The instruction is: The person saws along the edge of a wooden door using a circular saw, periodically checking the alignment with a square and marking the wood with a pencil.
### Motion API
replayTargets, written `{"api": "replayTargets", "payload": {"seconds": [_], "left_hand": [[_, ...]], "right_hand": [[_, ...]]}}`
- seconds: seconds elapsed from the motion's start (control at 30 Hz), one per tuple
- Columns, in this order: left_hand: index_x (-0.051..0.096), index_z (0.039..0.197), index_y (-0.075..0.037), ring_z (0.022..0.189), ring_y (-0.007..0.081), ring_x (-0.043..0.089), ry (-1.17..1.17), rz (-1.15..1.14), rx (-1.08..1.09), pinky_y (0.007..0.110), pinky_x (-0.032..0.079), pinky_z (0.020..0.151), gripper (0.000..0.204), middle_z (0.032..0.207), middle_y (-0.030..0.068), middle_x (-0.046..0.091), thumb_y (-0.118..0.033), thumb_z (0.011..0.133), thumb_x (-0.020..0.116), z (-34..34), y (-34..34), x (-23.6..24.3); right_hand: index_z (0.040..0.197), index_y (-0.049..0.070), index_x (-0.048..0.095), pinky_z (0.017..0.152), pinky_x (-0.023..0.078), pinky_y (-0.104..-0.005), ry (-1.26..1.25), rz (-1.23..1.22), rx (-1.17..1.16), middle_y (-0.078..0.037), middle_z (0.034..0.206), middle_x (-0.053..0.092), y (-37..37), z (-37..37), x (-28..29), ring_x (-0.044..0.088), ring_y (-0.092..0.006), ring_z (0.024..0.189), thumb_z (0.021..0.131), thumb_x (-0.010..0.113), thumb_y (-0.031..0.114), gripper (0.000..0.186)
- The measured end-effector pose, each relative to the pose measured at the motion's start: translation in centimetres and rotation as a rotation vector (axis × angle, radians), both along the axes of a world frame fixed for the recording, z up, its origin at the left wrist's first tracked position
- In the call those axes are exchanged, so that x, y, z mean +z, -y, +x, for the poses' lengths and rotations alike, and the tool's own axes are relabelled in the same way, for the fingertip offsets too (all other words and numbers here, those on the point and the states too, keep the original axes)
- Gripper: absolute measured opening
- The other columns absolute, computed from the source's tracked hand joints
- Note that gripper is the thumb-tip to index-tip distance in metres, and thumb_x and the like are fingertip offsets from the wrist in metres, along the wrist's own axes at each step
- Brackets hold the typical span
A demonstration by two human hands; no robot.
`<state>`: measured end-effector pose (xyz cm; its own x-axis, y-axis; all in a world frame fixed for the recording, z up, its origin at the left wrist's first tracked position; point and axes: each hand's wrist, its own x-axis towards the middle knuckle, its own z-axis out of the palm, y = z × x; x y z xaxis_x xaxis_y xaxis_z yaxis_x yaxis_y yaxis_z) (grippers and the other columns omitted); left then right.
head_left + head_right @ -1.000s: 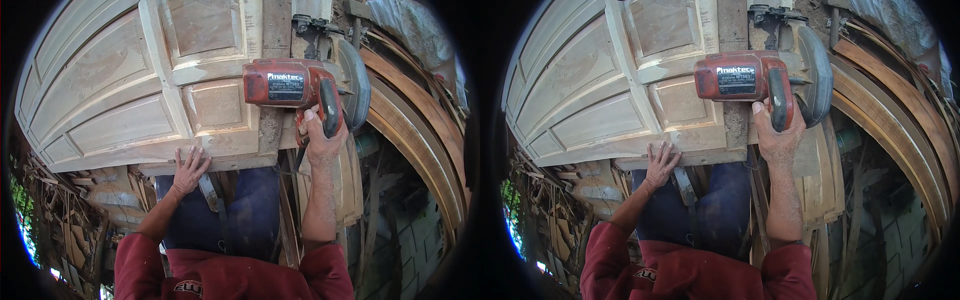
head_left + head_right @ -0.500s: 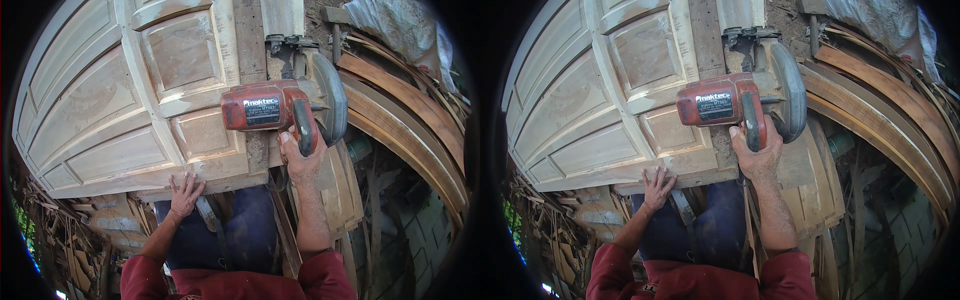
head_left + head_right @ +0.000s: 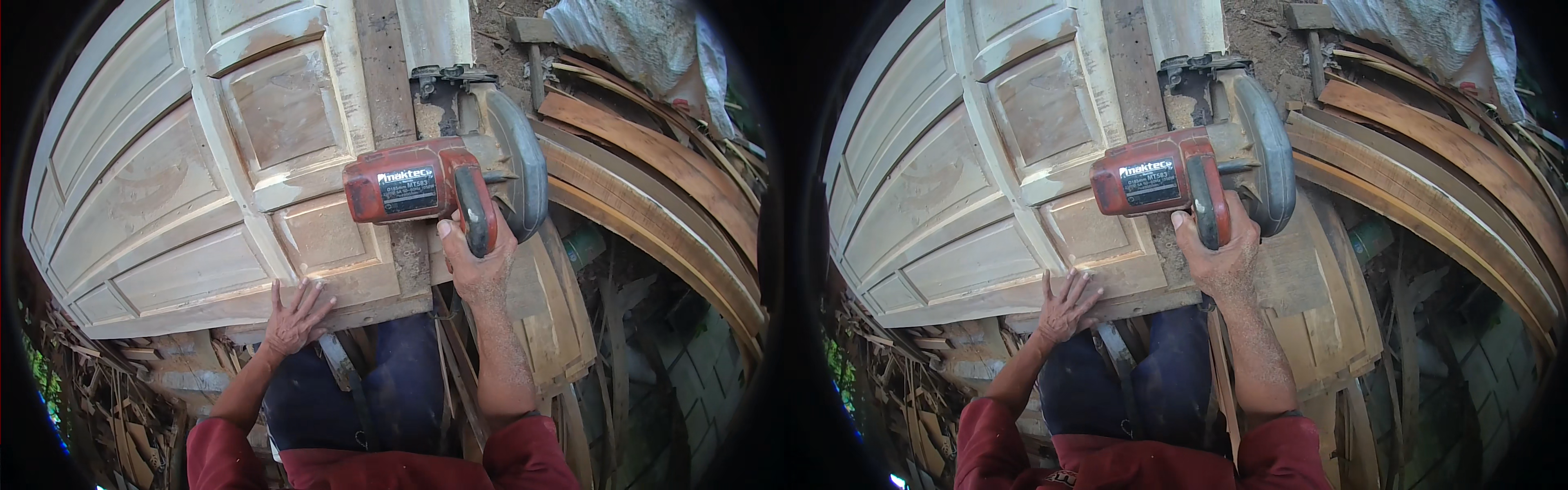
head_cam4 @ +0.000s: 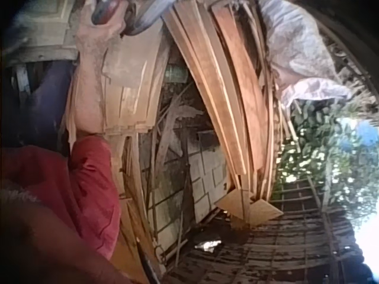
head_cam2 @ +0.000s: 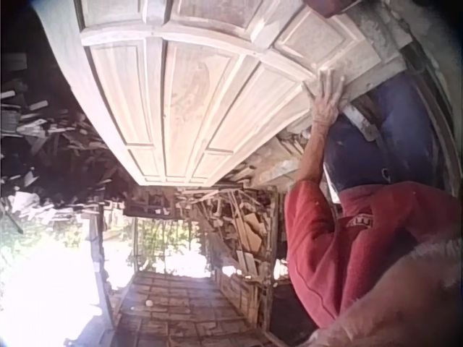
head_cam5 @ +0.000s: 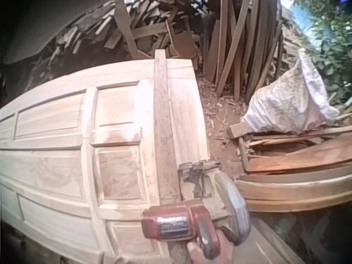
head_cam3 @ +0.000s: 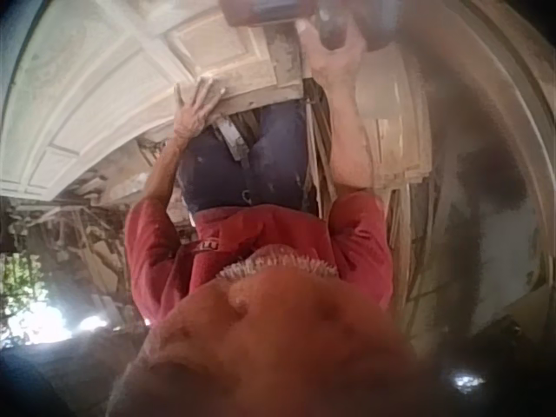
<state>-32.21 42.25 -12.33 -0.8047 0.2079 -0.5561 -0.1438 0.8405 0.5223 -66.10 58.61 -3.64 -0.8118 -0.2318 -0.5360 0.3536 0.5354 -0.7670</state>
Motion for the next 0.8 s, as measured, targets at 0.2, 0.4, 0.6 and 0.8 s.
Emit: {"api": "replayTargets", "payload": {"seconds": [0.2, 0.4, 0.6, 0.8], "left_hand": [[0.042, 0.153, -0.023, 0.152, 0.0321, 0.024, -0.642, -0.328, 0.193, 0.054, 0.011, 0.124, 0.071, 0.163, 0.0109, 0.030, -0.035, 0.088, 0.069, -22.4, 10.9, -3.2], [0.038, 0.155, -0.032, 0.151, 0.0243, 0.026, -0.769, -0.407, 0.108, 0.050, 0.008, 0.126, 0.063, 0.163, 0.0003, 0.031, -0.055, 0.098, 0.050, -38.2, 13.3, -5.2], [0.038, 0.155, -0.034, 0.151, 0.0237, 0.027, -0.772, -0.377, 0.202, 0.049, 0.007, 0.126, 0.068, 0.163, -0.0005, 0.033, -0.062, 0.094, 0.052, -38.3, 11.9, -6.7], [0.041, 0.154, -0.034, 0.150, 0.0242, 0.027, -0.746, -0.326, 0.211, 0.048, 0.007, 0.126, 0.070, 0.162, 0.0004, 0.034, -0.063, 0.092, 0.056, -38.5, 11.9, -6.4]], "right_hand": [[0.095, 0.001, 0.063, 0.065, 0.049, -0.0289, 0.018, 0.032, -0.017, -0.003, 0.071, 0.062, -0.2, -0.4, 0.3, 0.058, -0.0094, 0.067, 0.084, 0.075, 0.016, 0.023], [0.095, 0.000, 0.063, 0.065, 0.050, -0.0300, -0.031, 0.039, 0.024, -0.004, 0.071, 0.062, 0.3, -0.3, 0.4, 0.058, -0.0102, 0.067, 0.083, 0.076, 0.016, 0.025], [0.097, 0.000, 0.061, 0.065, 0.050, -0.0312, -0.085, 0.050, 0.100, -0.006, 0.073, 0.063, 0.3, -0.7, 0.6, 0.060, -0.0127, 0.067, 0.082, 0.077, 0.016, 0.027], [0.094, 0.000, 0.059, 0.063, 0.050, -0.0338, -0.121, 0.044, 0.125, -0.009, 0.072, 0.061, 0.5, -1.2, 0.4, 0.059, -0.0157, 0.065, 0.080, 0.078, 0.016, 0.029]]}}
